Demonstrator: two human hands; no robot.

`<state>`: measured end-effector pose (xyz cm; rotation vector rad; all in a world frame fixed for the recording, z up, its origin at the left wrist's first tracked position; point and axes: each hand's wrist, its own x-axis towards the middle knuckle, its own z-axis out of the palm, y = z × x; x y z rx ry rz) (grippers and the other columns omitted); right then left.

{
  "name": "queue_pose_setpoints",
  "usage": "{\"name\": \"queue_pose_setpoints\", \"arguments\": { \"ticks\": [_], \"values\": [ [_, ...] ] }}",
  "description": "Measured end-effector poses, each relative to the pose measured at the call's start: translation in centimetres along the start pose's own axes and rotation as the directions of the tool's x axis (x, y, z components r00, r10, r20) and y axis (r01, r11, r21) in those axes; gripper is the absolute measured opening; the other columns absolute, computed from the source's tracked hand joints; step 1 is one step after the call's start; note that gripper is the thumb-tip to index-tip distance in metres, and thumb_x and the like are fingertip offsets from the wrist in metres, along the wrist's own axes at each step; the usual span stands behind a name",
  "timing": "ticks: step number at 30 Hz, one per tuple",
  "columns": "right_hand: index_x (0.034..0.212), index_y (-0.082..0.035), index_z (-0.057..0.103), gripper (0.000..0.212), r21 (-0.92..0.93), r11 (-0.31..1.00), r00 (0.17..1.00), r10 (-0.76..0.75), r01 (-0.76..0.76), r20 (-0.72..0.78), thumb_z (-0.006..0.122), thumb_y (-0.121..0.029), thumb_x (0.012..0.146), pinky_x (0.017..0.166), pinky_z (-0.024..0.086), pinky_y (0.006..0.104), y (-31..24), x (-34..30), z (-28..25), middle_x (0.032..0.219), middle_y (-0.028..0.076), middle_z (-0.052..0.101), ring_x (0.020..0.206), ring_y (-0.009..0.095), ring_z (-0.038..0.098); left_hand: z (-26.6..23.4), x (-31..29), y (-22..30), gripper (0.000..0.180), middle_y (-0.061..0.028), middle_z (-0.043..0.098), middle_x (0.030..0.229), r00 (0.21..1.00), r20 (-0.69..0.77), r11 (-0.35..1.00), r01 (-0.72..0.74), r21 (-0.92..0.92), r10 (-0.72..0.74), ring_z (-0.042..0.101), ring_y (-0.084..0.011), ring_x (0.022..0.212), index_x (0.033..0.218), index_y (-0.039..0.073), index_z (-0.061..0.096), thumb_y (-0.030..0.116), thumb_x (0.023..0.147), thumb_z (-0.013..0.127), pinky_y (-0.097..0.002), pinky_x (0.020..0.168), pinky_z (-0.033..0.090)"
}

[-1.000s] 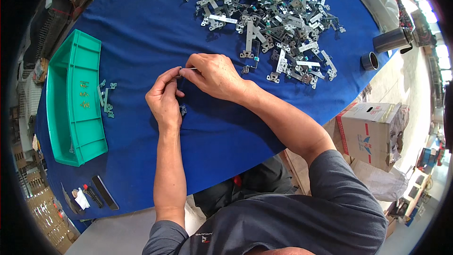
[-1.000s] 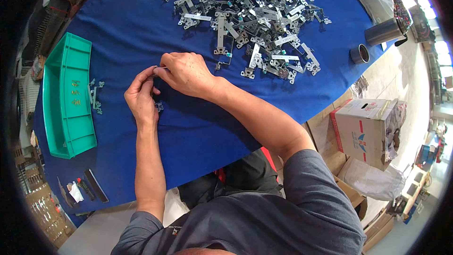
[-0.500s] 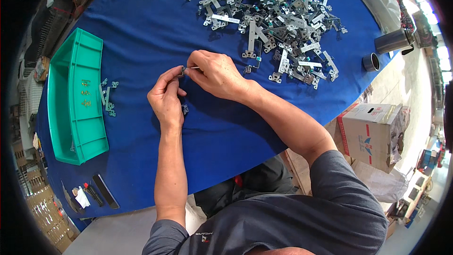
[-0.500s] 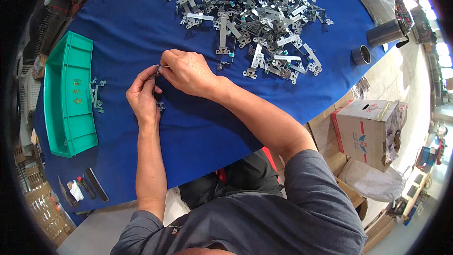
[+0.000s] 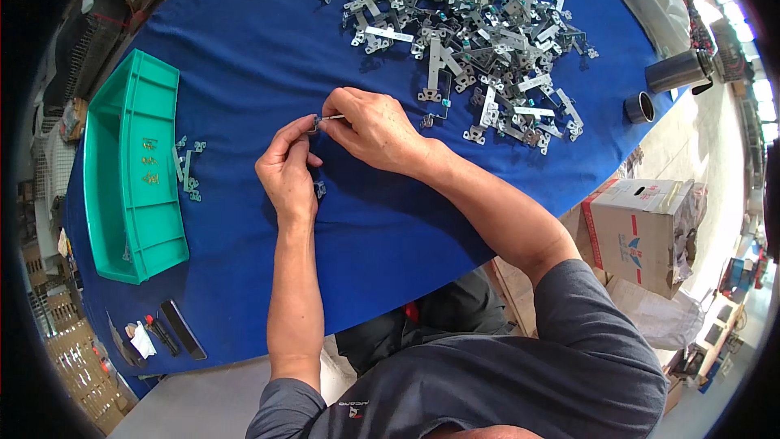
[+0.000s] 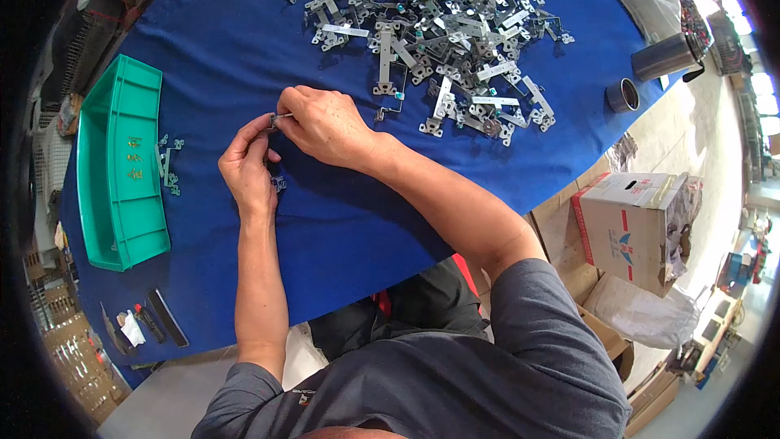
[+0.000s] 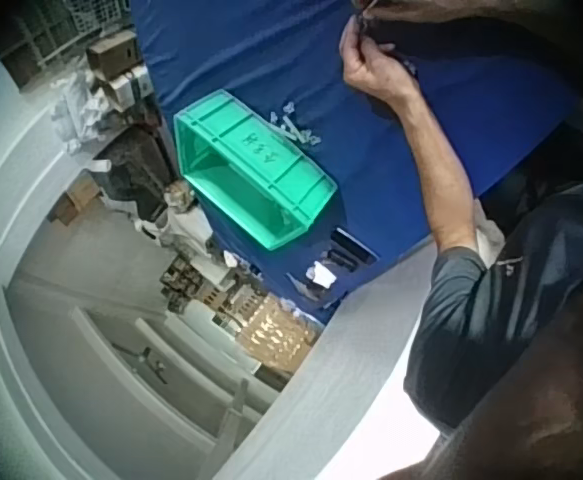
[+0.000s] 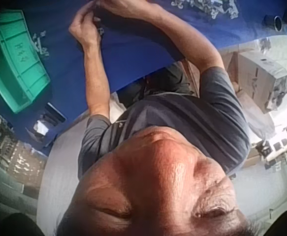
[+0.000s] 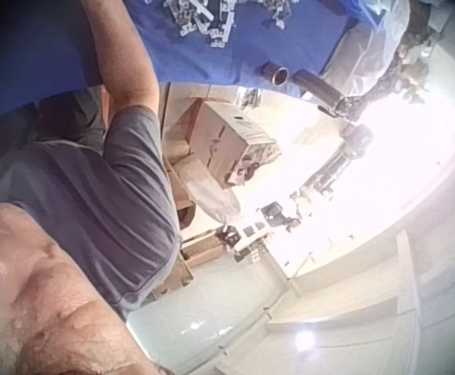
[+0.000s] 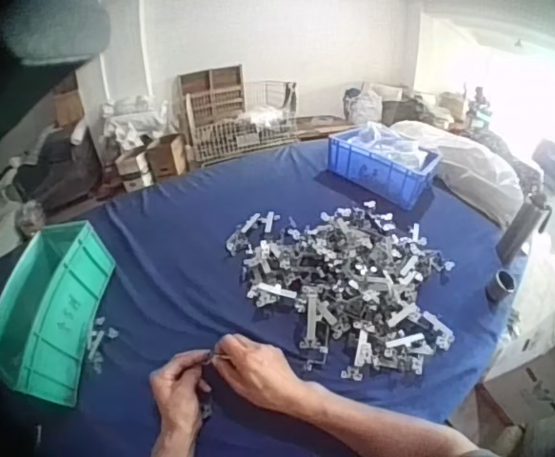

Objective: Manually assemble small metal hinge or bracket components using a small tool.

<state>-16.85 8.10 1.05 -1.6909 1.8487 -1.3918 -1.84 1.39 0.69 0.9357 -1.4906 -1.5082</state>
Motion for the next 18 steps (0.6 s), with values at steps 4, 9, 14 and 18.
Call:
{"name": "queue_pose_setpoints", "arguments": {
  "ticks": [4, 9, 14, 18],
  "values": [
    [0.089, 0.0, 0.06, 0.014, -0.115, 0.993, 0.995, 0.021, -0.009, 0.099, 0.066, -0.012, 0.091, 0.061, 0.052, 0.0405, 0.5, -0.1, -0.2, 0.08, 0.013, 0.066, 0.069, 0.029, 0.067, 0.3, 0.0, -0.3, 0.026, -0.0122, 0.072, 0.106, 1.0, 0.001, 1.0, -0.006, 0.021, 0.006, 0.065, -0.0102, 0.082, 0.109, -0.005, 0.072, -0.008, 0.092, 0.053, -0.0197, 0.059, 0.049],
    [0.09, 0.0, 0.061, 0.014, -0.042, 0.998, 0.999, -0.037, 0.036, -0.027, 0.069, -0.012, 0.089, 0.06, 0.052, 0.0409, 0.3, 0.1, -0.1, 0.08, 0.016, 0.066, 0.069, 0.03, 0.067, 0.1, 0.3, -0.3, 0.025, -0.0117, 0.072, 0.104, 1.0, -0.013, 1.0, 0.002, 0.006, -0.002, 0.064, -0.0099, 0.082, 0.109, -0.005, 0.072, -0.008, 0.092, 0.053, -0.0202, 0.059, 0.05],
    [0.091, -0.003, 0.06, 0.013, 0.01, 1.0, 0.998, 0.014, -0.013, -0.058, 0.066, -0.014, 0.089, 0.066, 0.052, 0.0464, 0.7, 0.4, 0.4, 0.082, 0.018, 0.066, 0.077, 0.039, 0.067, -0.3, 0.1, 0.1, 0.027, -0.0103, 0.072, 0.101, 0.999, -0.03, 1.0, 0.027, 0.01, -0.027, 0.061, -0.01, 0.069, 0.108, -0.003, 0.073, -0.006, 0.089, 0.054, -0.0218, 0.059, 0.049],
    [0.091, -0.002, 0.061, 0.014, 0.002, 0.999, 0.996, 0.048, -0.048, -0.074, 0.067, -0.015, 0.09, 0.065, 0.052, 0.0459, 1.4, 0.5, 0.2, 0.081, 0.019, 0.067, 0.076, 0.039, 0.067, 0.0, 0.1, -0.1, 0.027, -0.0095, 0.073, 0.098, 1.0, -0.003, 1.0, 0.016, 0.002, -0.016, 0.059, -0.0091, 0.063, 0.106, -0.002, 0.074, -0.004, 0.087, 0.055, -0.0221, 0.059, 0.049]
  ]
}}
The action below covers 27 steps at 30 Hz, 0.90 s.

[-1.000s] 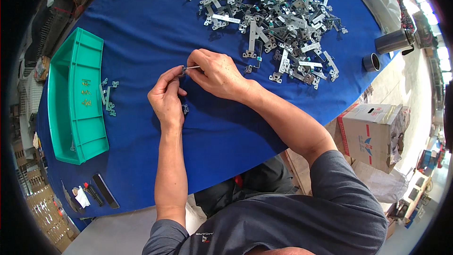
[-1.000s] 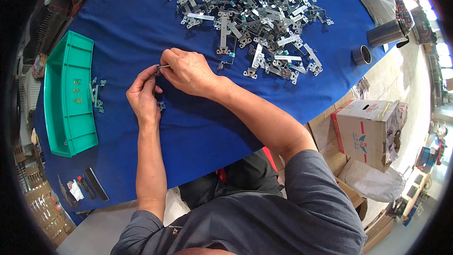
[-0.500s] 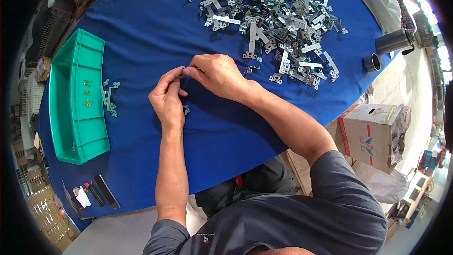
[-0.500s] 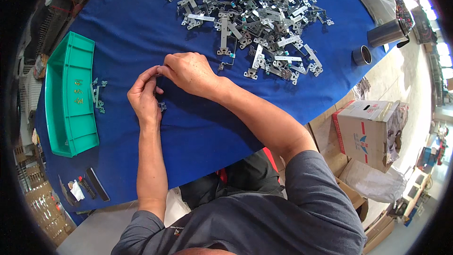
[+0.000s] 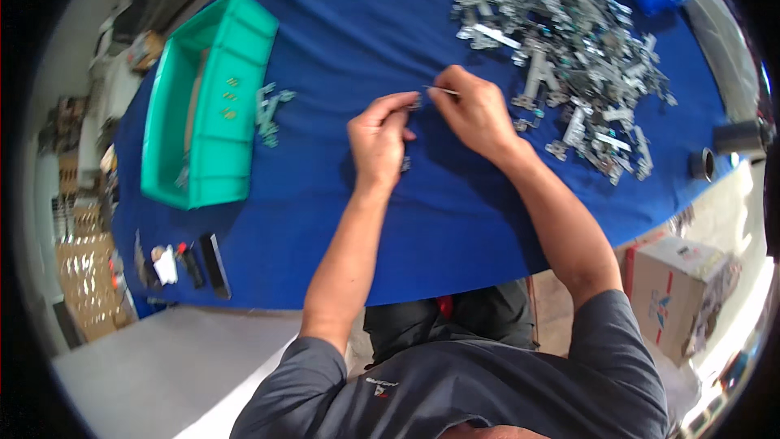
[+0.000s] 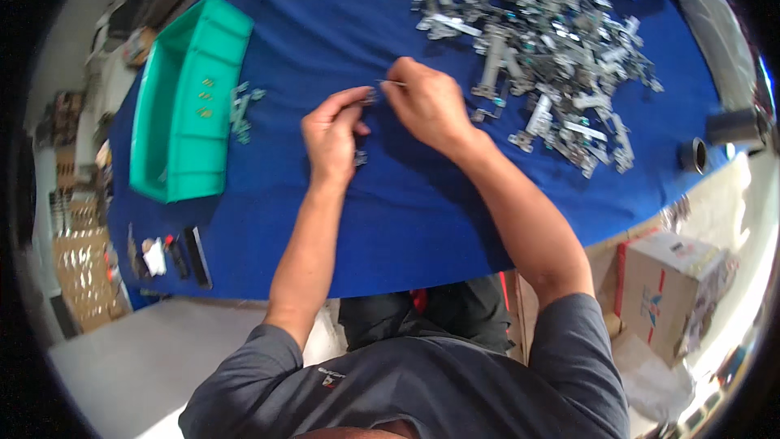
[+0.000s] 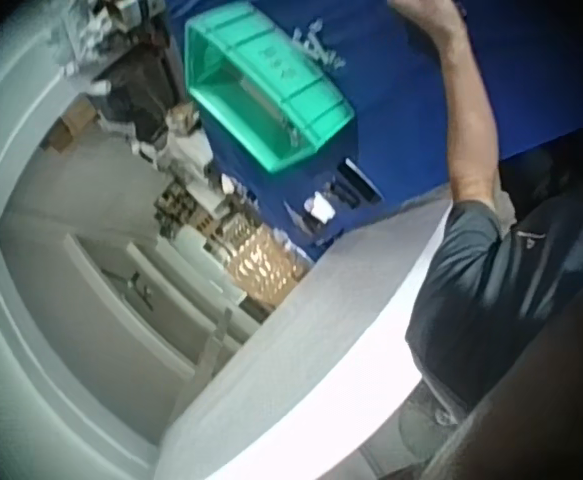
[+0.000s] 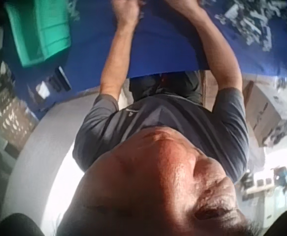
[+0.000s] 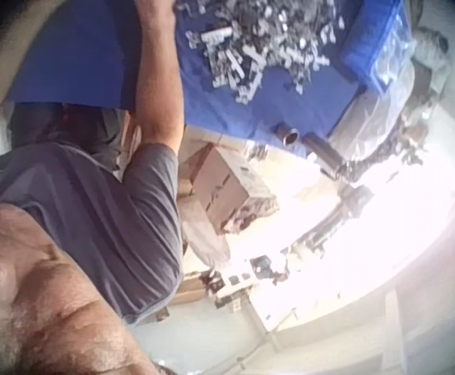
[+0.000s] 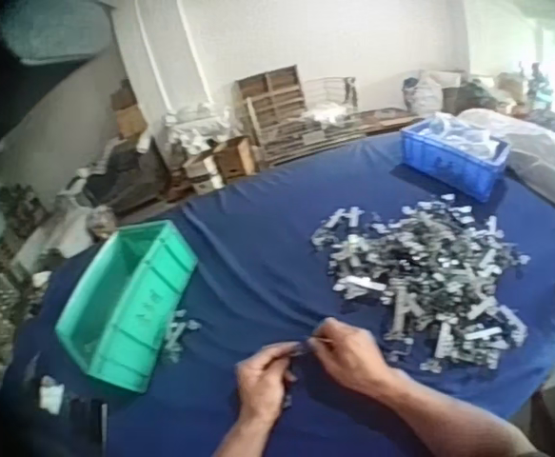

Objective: Manually assemble small metal hinge or bracket components using a small tool.

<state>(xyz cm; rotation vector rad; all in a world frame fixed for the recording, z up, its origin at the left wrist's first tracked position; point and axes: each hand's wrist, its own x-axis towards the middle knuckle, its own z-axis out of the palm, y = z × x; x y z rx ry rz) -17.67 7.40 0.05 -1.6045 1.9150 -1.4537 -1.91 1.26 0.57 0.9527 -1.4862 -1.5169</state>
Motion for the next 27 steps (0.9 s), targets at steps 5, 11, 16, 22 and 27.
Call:
{"name": "queue_pose_setpoints", "arguments": {
  "ticks": [5, 11, 16, 22, 27],
  "values": [
    [0.09, -0.001, 0.06, 0.019, 0.002, 1.0, 0.999, -0.025, 0.025, -0.025, 0.068, -0.018, 0.09, 0.061, 0.051, 0.0424, 0.3, -0.3, -0.1, 0.077, 0.017, 0.067, 0.07, 0.035, 0.067, 0.5, -0.1, -0.6, 0.025, -0.0105, 0.073, 0.101, 0.999, -0.017, 0.996, -0.042, -0.073, 0.041, 0.067, -0.0128, 0.084, 0.107, -0.002, 0.074, -0.007, 0.091, 0.055, -0.0237, 0.063, 0.055],
    [0.09, 0.0, 0.06, 0.018, 0.017, 1.0, 1.0, -0.019, 0.02, -0.006, 0.067, -0.017, 0.091, 0.061, 0.05, 0.0437, -0.1, 0.0, -0.2, 0.076, 0.018, 0.067, 0.069, 0.036, 0.067, -0.3, 0.6, 0.2, 0.025, -0.0104, 0.072, 0.103, 0.995, -0.05, 0.978, 0.071, -0.198, -0.082, 0.069, -0.014, 0.088, 0.106, -0.003, 0.073, -0.007, 0.091, 0.055, -0.0259, 0.071, 0.057],
    [0.089, 0.0, 0.06, 0.018, 0.021, 1.0, 1.0, -0.004, 0.004, 0.014, 0.066, -0.017, 0.091, 0.063, 0.051, 0.0443, -0.3, -0.2, -0.6, 0.076, 0.019, 0.067, 0.072, 0.036, 0.068, -2.5, 1.0, -0.3, 0.023, -0.0161, 0.073, 0.111, 0.959, 0.096, 0.838, -0.281, 0.467, 0.268, 0.07, -0.0232, 0.097, 0.107, -0.001, 0.074, -0.002, 0.089, 0.059, -0.0339, 0.089, 0.054],
    [0.09, 0.0, 0.06, 0.02, 0.015, 1.0, 1.0, -0.001, 0.001, 0.014, 0.065, -0.02, 0.092, 0.066, 0.051, 0.046, 0.4, -0.2, 0.0, 0.077, 0.019, 0.067, 0.074, 0.037, 0.068, -3.1, -0.5, 4.6, 0.02, -0.0151, 0.071, 0.113, 0.857, 0.004, 0.784, -0.474, 0.402, 0.516, 0.068, -0.0214, 0.104, 0.111, -0.002, 0.071, 0.009, 0.095, 0.067, -0.0319, 0.09, 0.054],
    [0.091, -0.003, 0.063, 0.021, 0.049, 0.997, 0.998, -0.063, 0.064, -0.023, 0.065, -0.023, 0.091, 0.068, 0.053, 0.0476, 1.1, 0.3, 0.9, 0.08, 0.018, 0.069, 0.077, 0.04, 0.067, 4.6, -15.1, 18.8, 0.016, -0.0127, 0.066, 0.087, 0.909, 0.211, 0.776, -0.165, -0.609, 0.359, 0.064, -0.0243, 0.077, 0.101, 0.003, 0.065, 0.014, 0.099, 0.053, -0.0301, 0.056, 0.049]
  ]
}}
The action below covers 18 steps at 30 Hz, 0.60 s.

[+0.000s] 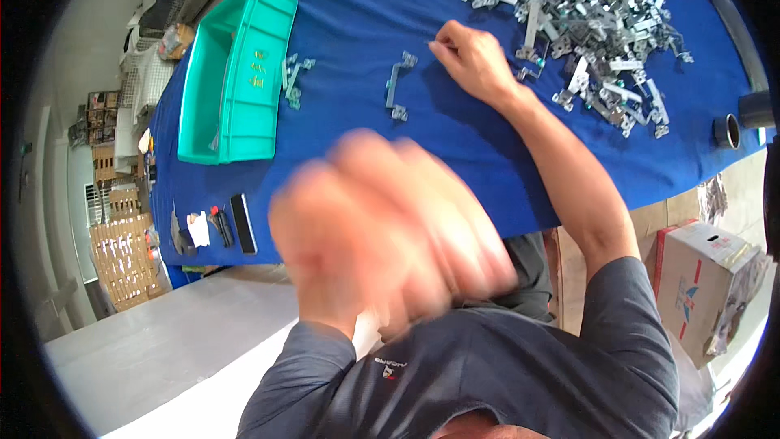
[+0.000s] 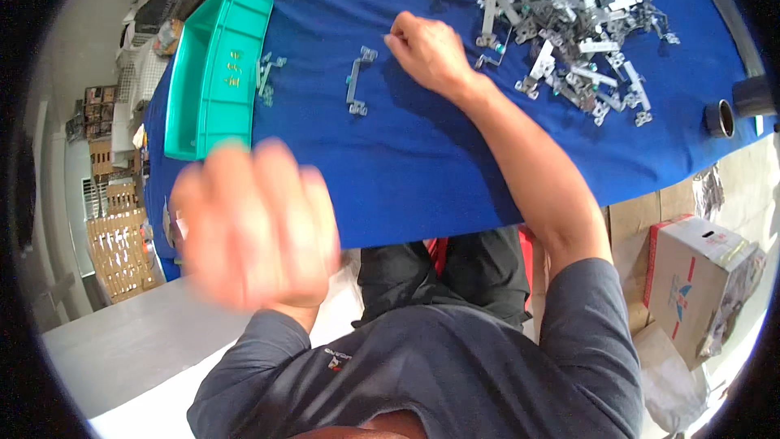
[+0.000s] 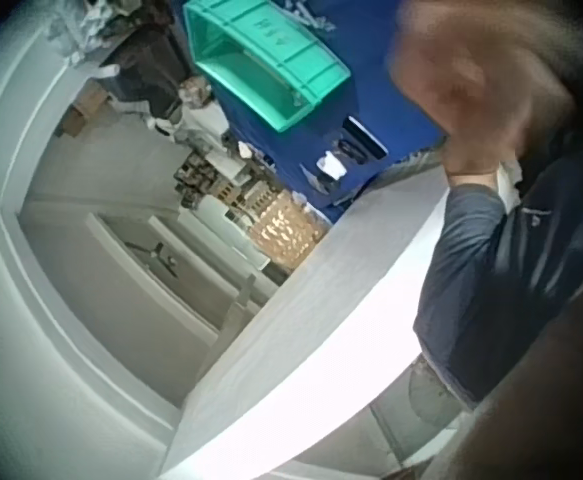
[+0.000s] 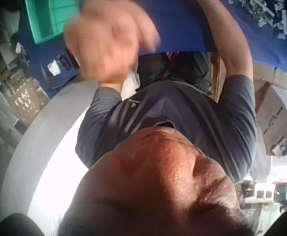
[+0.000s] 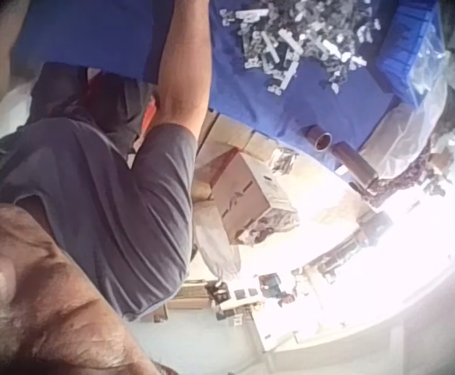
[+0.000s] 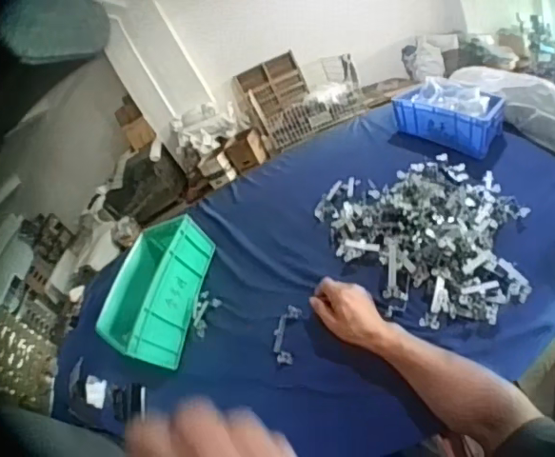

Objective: Manually assemble small metal hinge or bracket components using a small tool.

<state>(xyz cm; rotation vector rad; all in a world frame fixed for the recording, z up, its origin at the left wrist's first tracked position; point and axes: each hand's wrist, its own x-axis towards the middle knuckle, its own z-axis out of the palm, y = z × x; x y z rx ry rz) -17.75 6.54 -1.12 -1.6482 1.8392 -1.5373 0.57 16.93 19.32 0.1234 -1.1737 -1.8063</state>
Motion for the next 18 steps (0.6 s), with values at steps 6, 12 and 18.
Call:
{"name": "queue_pose_setpoints", "arguments": {
  "ticks": [6, 12, 18],
  "values": [
    [0.092, 0.0, 0.062, 0.021, -0.047, 0.999, 1.0, 0.017, -0.016, 0.023, 0.066, -0.021, 0.092, 0.065, 0.052, 0.0432, 0.1, -0.2, -0.4, 0.075, 0.017, 0.067, 0.072, 0.035, 0.068, 7.5, -2.9, -3.0, 0.013, -0.0195, 0.058, 0.093, 0.989, 0.007, 0.699, -0.099, -0.708, 0.146, 0.063, -0.0186, 0.073, 0.089, -0.002, 0.069, 0.01, 0.09, 0.073, -0.0237, 0.061, 0.06],
    [0.093, -0.001, 0.063, 0.023, -0.074, 0.996, 0.996, 0.062, -0.058, 0.057, 0.065, -0.024, 0.092, 0.066, 0.052, 0.0455, -0.1, -0.3, -0.9, 0.077, 0.018, 0.068, 0.076, 0.038, 0.068, 8.4, -4.4, -3.5, 0.017, -0.0202, 0.061, 0.091, 1.0, -0.009, 0.574, -0.021, -0.819, 0.024, 0.065, -0.0197, 0.069, 0.097, -0.012, 0.062, -0.005, 0.084, 0.071, -0.028, 0.058, 0.058],
    [0.092, -0.001, 0.062, 0.022, -0.018, 0.999, 0.999, 0.029, -0.029, 0.03, 0.065, -0.022, 0.092, 0.065, 0.052, 0.0441, 0.0, -0.4, -0.4, 0.078, 0.017, 0.068, 0.073, 0.036, 0.068, 5.6, -1.4, -3.7, 0.014, -0.0206, 0.064, 0.094, 0.952, 0.282, 0.702, 0.12, -0.702, 0.12, 0.066, -0.0231, 0.077, 0.096, -0.01, 0.061, -0.005, 0.086, 0.069, -0.0279, 0.064, 0.056]
  ]
}}
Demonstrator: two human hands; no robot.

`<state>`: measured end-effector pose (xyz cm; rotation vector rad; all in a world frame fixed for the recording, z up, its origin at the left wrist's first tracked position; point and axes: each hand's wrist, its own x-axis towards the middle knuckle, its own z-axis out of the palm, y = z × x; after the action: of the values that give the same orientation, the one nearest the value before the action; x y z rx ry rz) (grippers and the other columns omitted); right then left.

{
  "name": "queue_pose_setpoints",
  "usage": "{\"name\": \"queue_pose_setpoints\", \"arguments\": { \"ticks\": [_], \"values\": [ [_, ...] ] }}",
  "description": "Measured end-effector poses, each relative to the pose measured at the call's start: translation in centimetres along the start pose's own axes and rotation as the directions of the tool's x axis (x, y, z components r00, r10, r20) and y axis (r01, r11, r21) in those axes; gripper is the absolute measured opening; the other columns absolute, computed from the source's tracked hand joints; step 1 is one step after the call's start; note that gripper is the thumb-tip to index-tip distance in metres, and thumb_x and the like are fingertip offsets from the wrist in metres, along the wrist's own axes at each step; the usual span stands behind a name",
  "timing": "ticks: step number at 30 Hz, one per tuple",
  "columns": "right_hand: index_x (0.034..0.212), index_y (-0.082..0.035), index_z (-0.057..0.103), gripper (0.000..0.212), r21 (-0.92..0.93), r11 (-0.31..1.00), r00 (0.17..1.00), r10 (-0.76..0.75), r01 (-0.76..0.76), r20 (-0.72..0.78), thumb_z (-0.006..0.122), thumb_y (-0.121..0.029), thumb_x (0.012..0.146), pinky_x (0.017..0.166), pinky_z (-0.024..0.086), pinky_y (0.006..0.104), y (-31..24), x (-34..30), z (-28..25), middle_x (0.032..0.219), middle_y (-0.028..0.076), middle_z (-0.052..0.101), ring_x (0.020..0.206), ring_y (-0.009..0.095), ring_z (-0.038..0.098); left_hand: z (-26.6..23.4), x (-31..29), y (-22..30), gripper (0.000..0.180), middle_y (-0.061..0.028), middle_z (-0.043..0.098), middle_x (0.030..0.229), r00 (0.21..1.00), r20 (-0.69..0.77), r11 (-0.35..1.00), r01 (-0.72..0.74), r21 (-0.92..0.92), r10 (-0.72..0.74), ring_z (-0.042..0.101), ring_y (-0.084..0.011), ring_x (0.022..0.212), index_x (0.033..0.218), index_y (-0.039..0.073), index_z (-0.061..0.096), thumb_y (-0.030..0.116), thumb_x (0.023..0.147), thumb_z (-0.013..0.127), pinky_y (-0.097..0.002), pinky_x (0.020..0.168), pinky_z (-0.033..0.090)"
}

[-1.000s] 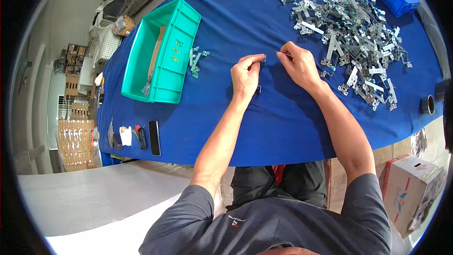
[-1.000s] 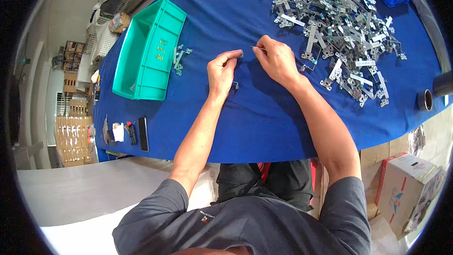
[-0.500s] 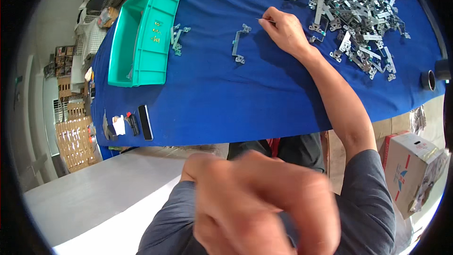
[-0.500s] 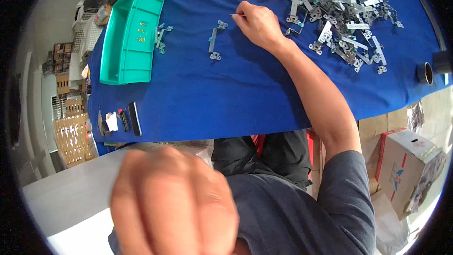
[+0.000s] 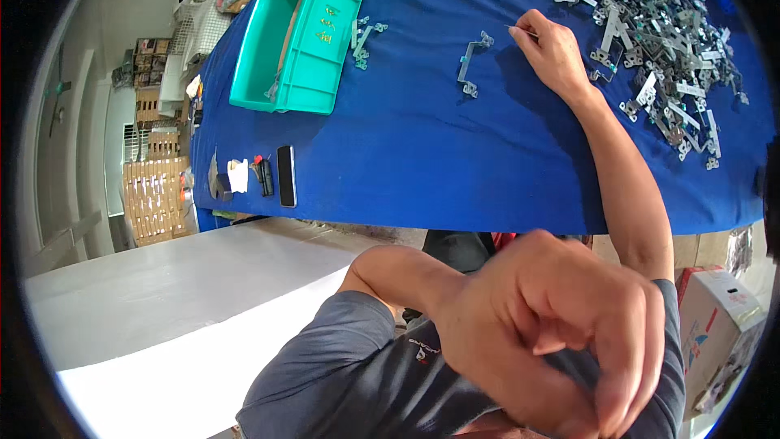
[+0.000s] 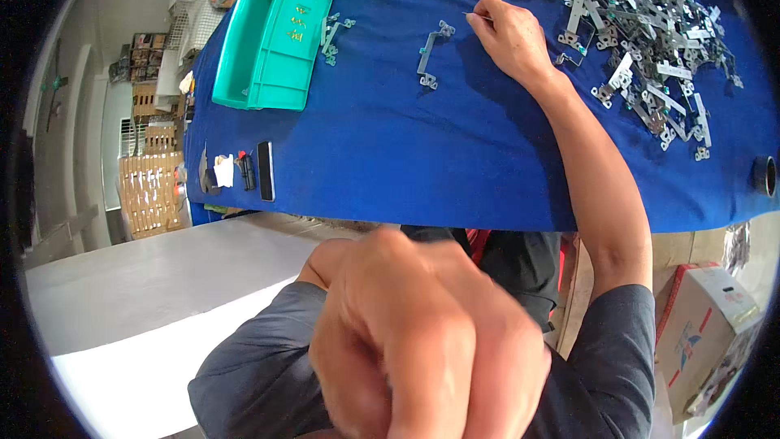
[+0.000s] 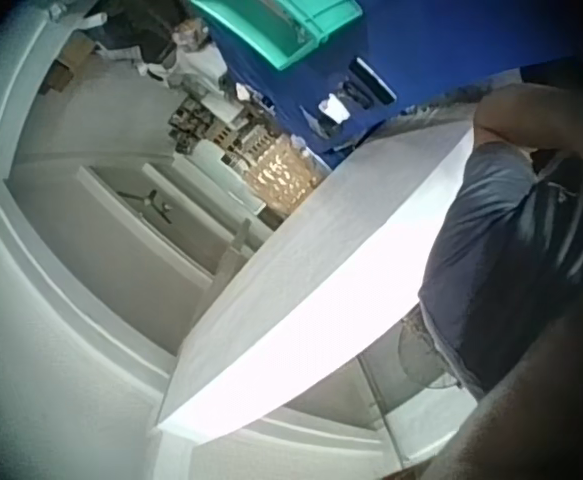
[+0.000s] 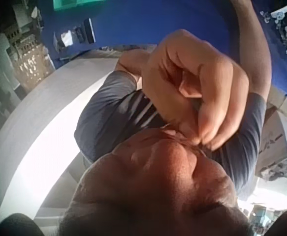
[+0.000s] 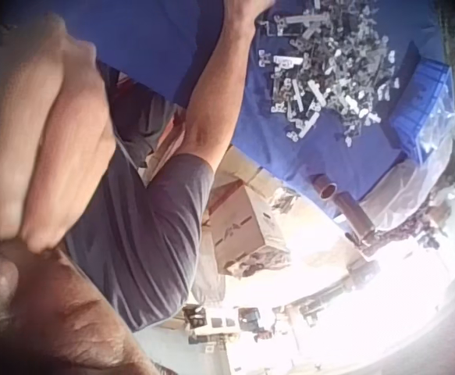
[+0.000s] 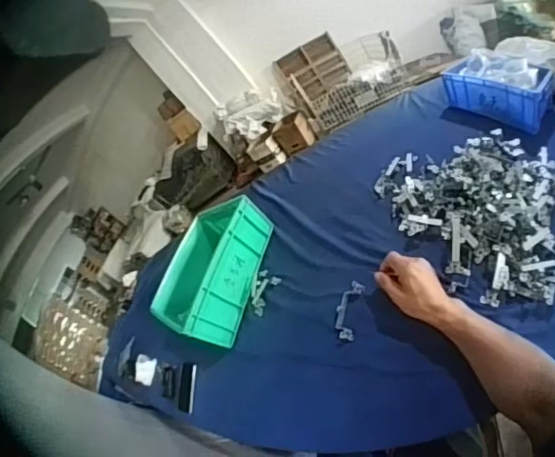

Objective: Manually assemble small metal hinge or bracket components using a small tool.

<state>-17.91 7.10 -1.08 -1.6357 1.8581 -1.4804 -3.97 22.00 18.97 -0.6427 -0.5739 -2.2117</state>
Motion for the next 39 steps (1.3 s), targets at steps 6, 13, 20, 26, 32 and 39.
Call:
{"name": "queue_pose_setpoints", "arguments": {
  "ticks": [6, 13, 20, 26, 32, 39],
  "values": [
    [0.091, -0.001, 0.062, 0.021, -0.024, 1.0, 1.0, 0.004, -0.004, -0.019, 0.065, -0.022, 0.091, 0.067, 0.052, 0.0475, 0.4, -0.1, -0.4, 0.076, 0.02, 0.068, 0.076, 0.039, 0.068, -7.6, -2.0, 7.2, 0.011, -0.0158, 0.068, 0.099, 0.968, -0.24, 0.045, 0.244, 0.969, -0.074, 0.065, -0.0184, 0.079, 0.089, 0.002, 0.068, -0.006, 0.087, 0.06, -0.0297, 0.067, 0.052],
    [0.091, 0.0, 0.061, 0.021, -0.011, 1.0, 1.0, 0.027, -0.027, -0.006, 0.065, -0.02, 0.092, 0.066, 0.051, 0.0452, -0.4, 0.0, -0.4, 0.078, 0.018, 0.068, 0.074, 0.037, 0.067, -19.2, -5.4, 16.4, 0.037, -0.0108, 0.068, 0.118, 0.97, -0.081, -0.811, -0.143, 0.567, -0.228, 0.062, -0.0315, 0.113, 0.109, 0.006, 0.071, -0.011, 0.077, 0.063, -0.0398, 0.093, 0.054],
    [0.091, -0.001, 0.061, 0.02, -0.014, 0.999, 1.0, 0.029, -0.029, 0.009, 0.064, -0.021, 0.092, 0.068, 0.052, 0.0459, -0.9, 0.1, -0.7, 0.079, 0.018, 0.068, 0.076, 0.037, 0.068, -21.9, -5.0, 16.0, 0.034, -0.0082, 0.068, 0.118, 0.91, -0.131, -0.795, -0.264, 0.546, -0.393, 0.062, -0.0318, 0.115, 0.111, 0.007, 0.072, -0.007, 0.081, 0.064, -0.0402, 0.092, 0.055],
    [0.091, 0.0, 0.061, 0.02, -0.03, 0.999, 0.999, 0.032, -0.031, 0.017, 0.065, -0.02, 0.092, 0.066, 0.052, 0.0459, -0.7, 0.1, -0.8, 0.077, 0.018, 0.068, 0.074, 0.037, 0.068, -20.8, -1.4, 14.6, 0.023, -0.0149, 0.071, 0.102, 0.967, -0.227, -0.374, 0.255, 0.892, 0.118, 0.07, -0.027, 0.096, 0.114, 0.004, 0.068, 0.0, 0.093, 0.06, -0.0356, 0.086, 0.056],
    [0.09, 0.001, 0.061, 0.02, 0.014, 1.0, 1.0, 0.023, -0.023, 0.0, 0.065, -0.019, 0.092, 0.062, 0.05, 0.0436, -1.0, 0.2, -0.6, 0.074, 0.018, 0.067, 0.068, 0.034, 0.067, -21.4, 0.1, 15.6, 0.028, -0.011, 0.069, 0.089, 0.676, -0.736, 0.73, 0.521, 0.442, -0.036, 0.069, -0.0227, 0.075, 0.124, 0.001, 0.06, 0.007, 0.101, 0.046, -0.0457, 0.088, 0.057],
    [0.09, 0.001, 0.061, 0.02, 0.039, 0.997, 0.998, 0.066, -0.065, -0.018, 0.067, -0.018, 0.092, 0.06, 0.048, 0.0402, -1.1, 0.1, -0.7, 0.073, 0.017, 0.065, 0.064, 0.031, 0.065, -23.0, -0.2, 13.4, 0.022, -0.0101, 0.067, 0.092, 0.601, -0.799, 0.586, 0.636, 0.502, 0.031, 0.057, -0.0145, 0.063, 0.114, 0.002, 0.061, 0.016, 0.097, 0.06, -0.0372, 0.074, 0.053]
  ]
}}
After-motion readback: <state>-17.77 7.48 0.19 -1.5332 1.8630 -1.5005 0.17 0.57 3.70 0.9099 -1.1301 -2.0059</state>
